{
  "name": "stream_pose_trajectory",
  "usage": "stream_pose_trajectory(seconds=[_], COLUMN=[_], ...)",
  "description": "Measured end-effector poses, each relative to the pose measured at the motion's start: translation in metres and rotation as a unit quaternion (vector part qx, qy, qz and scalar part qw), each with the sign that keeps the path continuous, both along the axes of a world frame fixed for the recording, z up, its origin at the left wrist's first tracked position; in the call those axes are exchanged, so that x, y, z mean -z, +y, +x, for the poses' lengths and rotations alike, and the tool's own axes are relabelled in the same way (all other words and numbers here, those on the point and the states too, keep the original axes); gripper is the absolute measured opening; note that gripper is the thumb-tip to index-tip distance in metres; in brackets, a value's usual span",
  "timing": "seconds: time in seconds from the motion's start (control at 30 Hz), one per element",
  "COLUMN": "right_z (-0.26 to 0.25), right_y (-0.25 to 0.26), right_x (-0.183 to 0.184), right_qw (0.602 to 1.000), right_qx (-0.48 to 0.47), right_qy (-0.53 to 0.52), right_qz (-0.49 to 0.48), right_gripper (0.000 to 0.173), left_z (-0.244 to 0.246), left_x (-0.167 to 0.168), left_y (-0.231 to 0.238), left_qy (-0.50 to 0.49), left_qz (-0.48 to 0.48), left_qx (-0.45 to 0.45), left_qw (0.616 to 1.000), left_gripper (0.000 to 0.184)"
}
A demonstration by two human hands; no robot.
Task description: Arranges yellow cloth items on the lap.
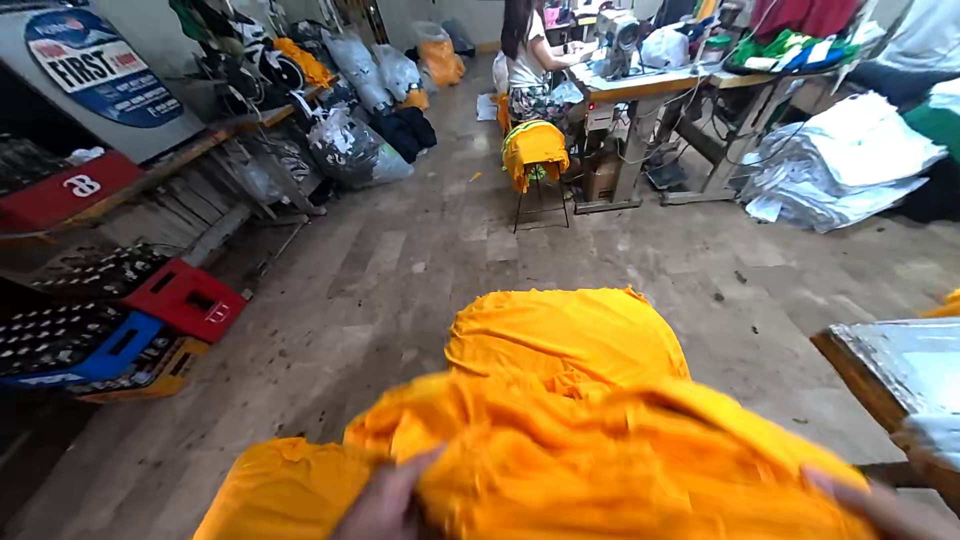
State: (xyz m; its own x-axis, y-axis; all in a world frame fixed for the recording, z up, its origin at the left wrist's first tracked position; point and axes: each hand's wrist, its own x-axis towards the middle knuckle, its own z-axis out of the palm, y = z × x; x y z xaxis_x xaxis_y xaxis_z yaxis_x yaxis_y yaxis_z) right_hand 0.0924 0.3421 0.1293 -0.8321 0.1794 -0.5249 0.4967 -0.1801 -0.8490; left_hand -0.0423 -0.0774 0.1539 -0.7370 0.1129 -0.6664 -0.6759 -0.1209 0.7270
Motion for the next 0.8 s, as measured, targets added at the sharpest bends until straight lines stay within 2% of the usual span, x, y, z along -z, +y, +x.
stream_pose_trajectory(seconds=[0.07,0.13,0.17,0.2,0.23,0.27,0.3,0.33,0.37,0.43,0.57,0.63,0.67,0.73,0.77,0.8], right_z=[-0.083,-0.160,-0.192,-0.221,-0.246,-0.265,-0.278,-0.286,-0.291,-0.296,-0.289,-0.275,-0.258,-0.222,-0.210,-0.200], right_y=[0.011,0.016,0.020,0.023,0.025,0.024,0.018,0.010,0.005,0.004,0.028,0.065,0.083,0.107,0.110,0.107], right_x=[-0.016,-0.018,-0.007,0.015,0.048,0.096,0.150,0.193,0.219,0.228,0.219,0.211,0.210,0.211,0.213,0.213], right_qw=[0.995,0.977,0.962,0.935,0.890,0.842,0.806,0.783,0.770,0.765,0.788,0.840,0.873,0.944,0.968,0.981], right_qx=[0.053,0.121,0.126,0.094,0.049,0.010,-0.017,-0.028,-0.025,-0.028,-0.059,-0.052,-0.025,0.038,0.059,0.066], right_qy=[0.088,0.161,0.183,0.192,0.180,0.146,0.095,0.055,0.033,0.016,0.047,0.051,0.015,-0.075,-0.113,-0.139], right_qz=[-0.010,0.066,0.161,0.284,0.416,0.520,0.584,0.619,0.637,0.643,0.611,0.537,0.487,0.319,0.216,0.114], right_gripper=[0.038,0.037,0.035,0.038,0.046,0.057,0.066,0.071,0.071,0.070,0.076,0.081,0.086,0.086,0.079,0.079], left_z=[-0.080,-0.154,-0.184,-0.206,-0.220,-0.228,-0.231,-0.231,-0.231,-0.239,-0.252,-0.246,-0.236,-0.214,-0.202,-0.192], left_x=[-0.010,0.002,0.015,0.035,0.064,0.107,0.156,0.196,0.219,0.228,0.214,0.207,0.212,0.221,0.225,0.229], left_y=[0.025,0.051,0.066,0.081,0.097,0.112,0.123,0.131,0.138,0.140,0.116,0.079,0.055,0.014,0.003,-0.003], left_qy=[0.123,0.288,0.362,0.419,0.448,0.447,0.423,0.387,0.356,0.322,0.313,0.307,0.272,0.099,0.002,-0.065], left_qz=[0.080,0.084,0.012,-0.118,-0.273,-0.410,-0.507,-0.560,-0.585,-0.581,-0.532,-0.516,-0.488,-0.313,-0.211,-0.122], left_qx=[0.031,0.080,0.100,0.130,0.169,0.212,0.254,0.288,0.309,0.341,0.380,0.269,0.185,0.033,-0.028,-0.071], left_qw=[0.989,0.951,0.927,0.891,0.835,0.766,0.707,0.673,0.660,0.665,0.688,0.753,0.808,0.944,0.977,0.988], left_gripper=[0.041,0.047,0.047,0.051,0.058,0.068,0.077,0.081,0.083,0.084,0.086,0.088,0.092,0.097,0.093,0.089])
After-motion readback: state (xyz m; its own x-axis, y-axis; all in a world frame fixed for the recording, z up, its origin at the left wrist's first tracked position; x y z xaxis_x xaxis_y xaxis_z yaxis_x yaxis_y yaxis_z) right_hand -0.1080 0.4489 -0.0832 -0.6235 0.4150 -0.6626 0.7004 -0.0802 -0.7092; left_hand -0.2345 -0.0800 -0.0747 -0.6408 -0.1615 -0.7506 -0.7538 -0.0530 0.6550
